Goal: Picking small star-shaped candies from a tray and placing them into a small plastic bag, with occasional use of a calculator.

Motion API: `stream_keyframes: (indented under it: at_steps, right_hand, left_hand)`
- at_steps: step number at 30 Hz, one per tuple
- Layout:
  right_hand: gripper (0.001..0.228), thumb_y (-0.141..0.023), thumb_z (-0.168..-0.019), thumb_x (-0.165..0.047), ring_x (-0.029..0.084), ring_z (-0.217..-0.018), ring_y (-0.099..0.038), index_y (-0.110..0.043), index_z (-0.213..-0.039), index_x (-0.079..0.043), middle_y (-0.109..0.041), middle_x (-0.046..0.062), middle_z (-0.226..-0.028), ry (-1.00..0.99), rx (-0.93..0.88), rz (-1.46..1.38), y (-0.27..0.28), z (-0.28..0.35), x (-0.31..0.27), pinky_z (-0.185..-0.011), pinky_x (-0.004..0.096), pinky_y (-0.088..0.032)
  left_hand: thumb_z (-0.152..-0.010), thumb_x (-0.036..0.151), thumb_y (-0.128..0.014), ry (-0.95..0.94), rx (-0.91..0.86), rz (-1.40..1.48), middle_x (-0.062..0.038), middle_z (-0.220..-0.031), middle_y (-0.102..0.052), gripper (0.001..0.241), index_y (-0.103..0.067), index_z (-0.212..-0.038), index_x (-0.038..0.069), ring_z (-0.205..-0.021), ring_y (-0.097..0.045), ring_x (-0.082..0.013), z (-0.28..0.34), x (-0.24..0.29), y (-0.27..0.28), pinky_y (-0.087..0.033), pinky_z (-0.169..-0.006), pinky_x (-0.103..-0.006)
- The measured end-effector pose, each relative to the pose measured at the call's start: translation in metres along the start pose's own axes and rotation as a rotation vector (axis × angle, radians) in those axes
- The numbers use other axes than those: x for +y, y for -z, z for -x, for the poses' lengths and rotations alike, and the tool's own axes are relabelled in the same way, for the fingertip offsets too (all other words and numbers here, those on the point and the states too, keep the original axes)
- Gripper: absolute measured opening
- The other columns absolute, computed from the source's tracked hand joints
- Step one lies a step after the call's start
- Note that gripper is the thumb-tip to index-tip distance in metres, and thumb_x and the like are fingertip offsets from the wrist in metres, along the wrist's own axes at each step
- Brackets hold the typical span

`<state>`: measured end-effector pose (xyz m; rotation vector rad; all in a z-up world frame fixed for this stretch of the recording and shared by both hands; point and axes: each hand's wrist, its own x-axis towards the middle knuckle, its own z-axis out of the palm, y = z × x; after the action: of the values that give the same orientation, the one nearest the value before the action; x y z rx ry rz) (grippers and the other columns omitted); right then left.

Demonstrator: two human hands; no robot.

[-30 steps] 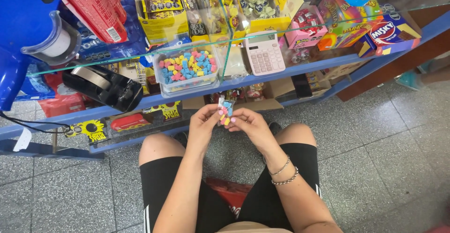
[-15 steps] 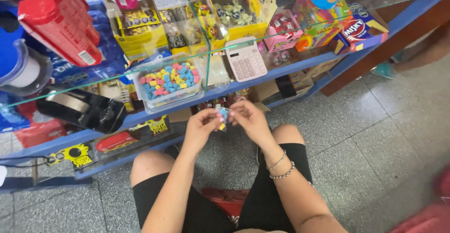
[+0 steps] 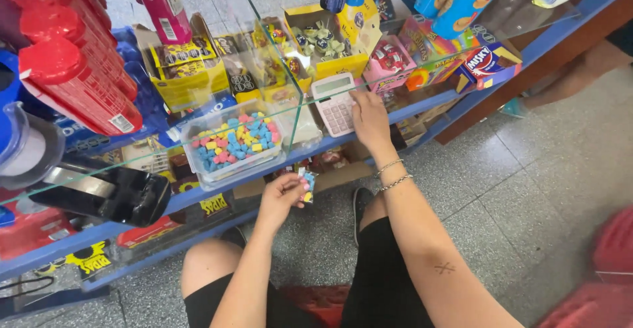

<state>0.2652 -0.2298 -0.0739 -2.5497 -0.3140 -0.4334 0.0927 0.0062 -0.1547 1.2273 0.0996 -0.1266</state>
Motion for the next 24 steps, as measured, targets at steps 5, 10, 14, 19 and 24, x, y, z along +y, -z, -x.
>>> stream_keyframes:
  at_steps: [5,10,14,19,24]
  right_hand:
    - [0.029,-0.050,-0.104,-0.018,0.036,-0.129,-0.054,-0.067,-0.127,-0.015,-0.059,0.013,-0.126,0.062,0.098,-0.087,-0.004,-0.001,0.013,-0.114,0.047,-0.039]
    - [0.029,-0.049,-0.106,-0.016,0.037,-0.135,-0.049,-0.067,-0.128,-0.013,-0.054,0.012,-0.138,0.131,0.225,-0.189,0.000,0.039,0.000,-0.116,0.047,-0.037]
    - [0.025,-0.051,-0.104,-0.013,0.038,-0.141,-0.041,-0.070,-0.120,-0.011,-0.048,0.015,-0.145,0.302,0.248,-0.212,-0.001,0.045,-0.006,-0.117,0.048,-0.036]
    - [0.022,-0.054,-0.102,-0.005,0.043,-0.143,-0.038,-0.072,-0.116,-0.007,-0.043,0.020,-0.151,0.390,0.329,-0.130,-0.001,0.045,-0.020,-0.118,0.052,-0.034]
    - [0.019,-0.058,-0.096,-0.008,0.042,-0.144,-0.039,-0.074,-0.105,-0.010,-0.047,0.016,-0.150,0.517,0.281,-0.108,0.007,0.053,-0.034,-0.119,0.054,-0.035]
  left_hand:
    - [-0.087,0.004,-0.078,-0.028,0.053,0.047,-0.012,-0.095,-0.076,0.025,-0.071,-0.111,0.000,-0.066,-0.067,-0.0119,-0.005,-0.012,0.012,-0.065,-0.058,-0.0257]
    - [-0.087,0.004,-0.078,-0.026,0.058,0.044,-0.012,-0.090,-0.076,0.025,-0.072,-0.111,0.000,-0.065,-0.068,-0.0131,-0.006,-0.016,0.013,-0.066,-0.057,-0.0268]
    - [-0.087,0.004,-0.078,-0.026,0.062,0.037,-0.011,-0.091,-0.076,0.024,-0.072,-0.111,0.000,-0.065,-0.068,-0.0115,-0.004,-0.014,0.009,-0.066,-0.058,-0.0257]
    - [-0.087,0.004,-0.079,-0.021,0.071,0.046,-0.011,-0.089,-0.075,0.025,-0.072,-0.110,0.000,-0.065,-0.069,-0.0119,-0.010,-0.020,0.006,-0.065,-0.058,-0.0252]
    - [-0.087,0.005,-0.079,-0.011,0.079,0.042,-0.010,-0.087,-0.075,0.024,-0.073,-0.109,0.000,-0.064,-0.068,-0.0120,-0.009,-0.016,0.007,-0.065,-0.058,-0.0251]
